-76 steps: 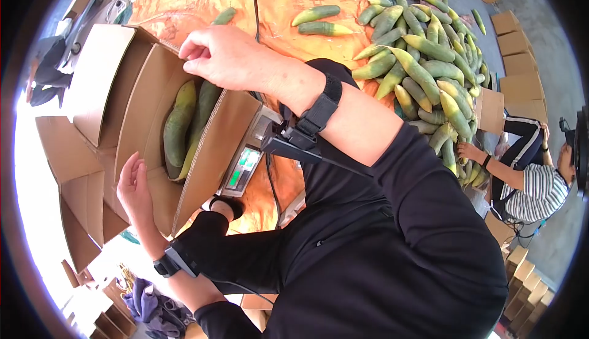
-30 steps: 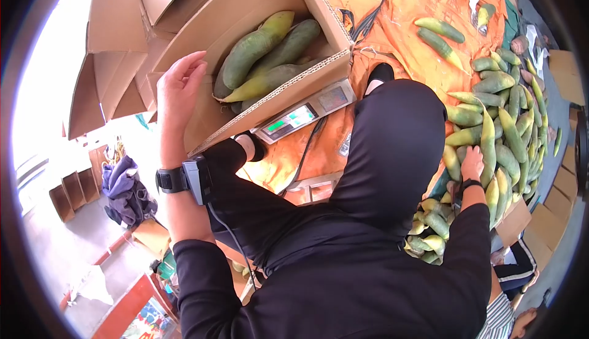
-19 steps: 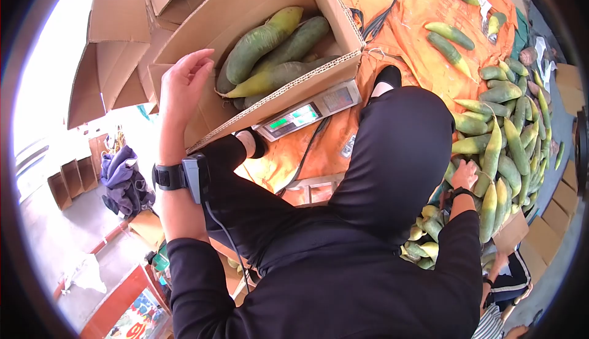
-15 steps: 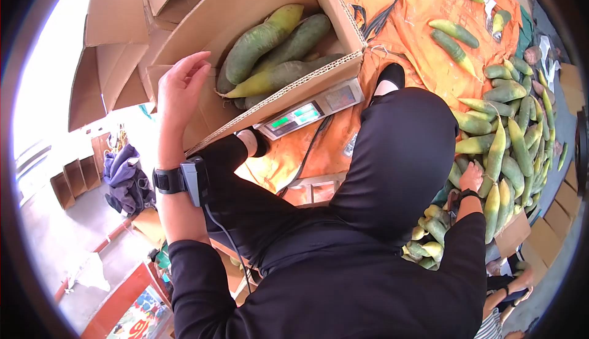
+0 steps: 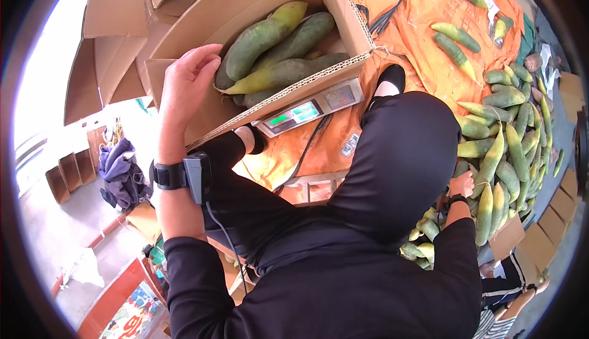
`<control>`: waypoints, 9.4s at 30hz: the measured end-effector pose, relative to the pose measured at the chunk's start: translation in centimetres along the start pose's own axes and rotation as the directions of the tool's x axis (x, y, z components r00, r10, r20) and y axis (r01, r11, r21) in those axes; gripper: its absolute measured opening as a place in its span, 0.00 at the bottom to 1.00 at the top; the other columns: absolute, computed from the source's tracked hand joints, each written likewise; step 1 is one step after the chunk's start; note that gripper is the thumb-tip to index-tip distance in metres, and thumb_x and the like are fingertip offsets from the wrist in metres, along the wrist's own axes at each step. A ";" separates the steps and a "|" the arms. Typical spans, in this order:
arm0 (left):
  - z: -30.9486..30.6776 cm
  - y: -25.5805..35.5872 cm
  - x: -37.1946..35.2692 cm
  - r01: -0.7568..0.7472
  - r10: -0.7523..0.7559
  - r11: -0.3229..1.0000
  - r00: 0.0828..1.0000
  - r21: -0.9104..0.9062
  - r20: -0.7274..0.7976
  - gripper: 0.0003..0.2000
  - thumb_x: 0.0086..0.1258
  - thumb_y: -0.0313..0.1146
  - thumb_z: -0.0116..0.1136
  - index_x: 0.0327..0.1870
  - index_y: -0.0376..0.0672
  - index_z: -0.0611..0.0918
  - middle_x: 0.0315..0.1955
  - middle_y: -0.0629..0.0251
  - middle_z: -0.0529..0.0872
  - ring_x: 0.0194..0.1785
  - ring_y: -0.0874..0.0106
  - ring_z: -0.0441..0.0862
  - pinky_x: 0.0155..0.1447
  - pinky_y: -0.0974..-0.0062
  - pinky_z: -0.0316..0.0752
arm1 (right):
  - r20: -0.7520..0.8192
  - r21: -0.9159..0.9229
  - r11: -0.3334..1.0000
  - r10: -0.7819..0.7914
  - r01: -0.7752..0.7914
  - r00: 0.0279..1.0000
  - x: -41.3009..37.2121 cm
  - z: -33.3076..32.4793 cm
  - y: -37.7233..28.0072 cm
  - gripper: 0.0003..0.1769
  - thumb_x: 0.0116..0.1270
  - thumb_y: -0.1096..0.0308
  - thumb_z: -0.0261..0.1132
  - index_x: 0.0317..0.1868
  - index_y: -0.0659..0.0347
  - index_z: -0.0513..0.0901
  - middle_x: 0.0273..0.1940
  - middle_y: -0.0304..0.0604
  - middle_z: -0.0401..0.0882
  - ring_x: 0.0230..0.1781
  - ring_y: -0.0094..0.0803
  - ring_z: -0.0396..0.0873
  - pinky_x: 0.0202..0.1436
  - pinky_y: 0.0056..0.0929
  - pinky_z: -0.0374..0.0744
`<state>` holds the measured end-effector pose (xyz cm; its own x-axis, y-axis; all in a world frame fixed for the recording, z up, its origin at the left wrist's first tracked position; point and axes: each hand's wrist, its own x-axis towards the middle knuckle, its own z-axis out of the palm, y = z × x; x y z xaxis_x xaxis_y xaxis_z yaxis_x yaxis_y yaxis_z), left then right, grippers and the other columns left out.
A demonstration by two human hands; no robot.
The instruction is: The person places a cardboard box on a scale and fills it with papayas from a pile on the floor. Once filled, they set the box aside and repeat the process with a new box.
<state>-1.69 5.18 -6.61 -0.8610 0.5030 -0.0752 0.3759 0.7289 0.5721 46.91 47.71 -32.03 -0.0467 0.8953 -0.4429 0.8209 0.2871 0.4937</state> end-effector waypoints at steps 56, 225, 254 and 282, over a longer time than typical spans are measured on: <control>-6.6 -4.8 -4.1 0.106 -0.115 0.993 0.925 -0.045 -0.362 0.19 0.60 0.36 0.62 0.54 0.44 0.80 0.55 0.57 0.78 0.59 0.63 0.76 0.61 0.67 0.69 | -0.792 0.443 -0.279 -0.566 0.852 0.227 -21.0 -39.1 -24.3 0.17 0.62 0.67 0.65 0.49 0.65 0.81 0.41 0.44 0.82 0.42 0.28 0.80 0.50 0.26 0.77; -26.1 -2.6 -6.8 -0.437 -0.173 0.636 0.723 -0.636 -0.669 0.20 0.65 0.28 0.61 0.56 0.30 0.74 0.51 0.56 0.80 0.54 0.64 0.79 0.59 0.67 0.74 | -0.140 0.087 -0.115 -0.985 0.990 -0.102 -31.5 -29.9 -24.6 0.13 0.60 0.61 0.65 0.41 0.59 0.79 0.37 0.52 0.82 0.45 0.51 0.79 0.45 0.46 0.75; -3.3 7.9 -5.0 -0.191 0.111 0.961 0.929 0.200 0.352 0.14 0.56 0.29 0.58 0.44 0.34 0.81 0.35 0.44 0.82 0.42 0.48 0.80 0.48 0.60 0.74 | 0.013 -0.051 -0.034 -0.999 0.998 -0.033 -33.3 -27.3 -23.5 0.10 0.49 0.70 0.70 0.36 0.51 0.88 0.40 0.37 0.86 0.46 0.34 0.83 0.41 0.32 0.80; 5.8 7.0 -8.2 -0.585 0.557 0.811 0.772 -0.001 0.306 0.11 0.58 0.26 0.62 0.44 0.42 0.83 0.30 0.59 0.83 0.33 0.60 0.82 0.37 0.66 0.76 | -0.624 0.724 -0.111 -0.527 0.681 0.577 -11.8 -33.2 -3.9 0.14 0.64 0.61 0.63 0.43 0.62 0.82 0.35 0.39 0.82 0.36 0.24 0.78 0.39 0.24 0.76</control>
<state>9.98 8.85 -6.66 -0.3506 0.9365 0.0109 0.8079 0.2965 0.5093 25.38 47.33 -3.90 -0.8147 0.5778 -0.0490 0.2889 0.3311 -0.8983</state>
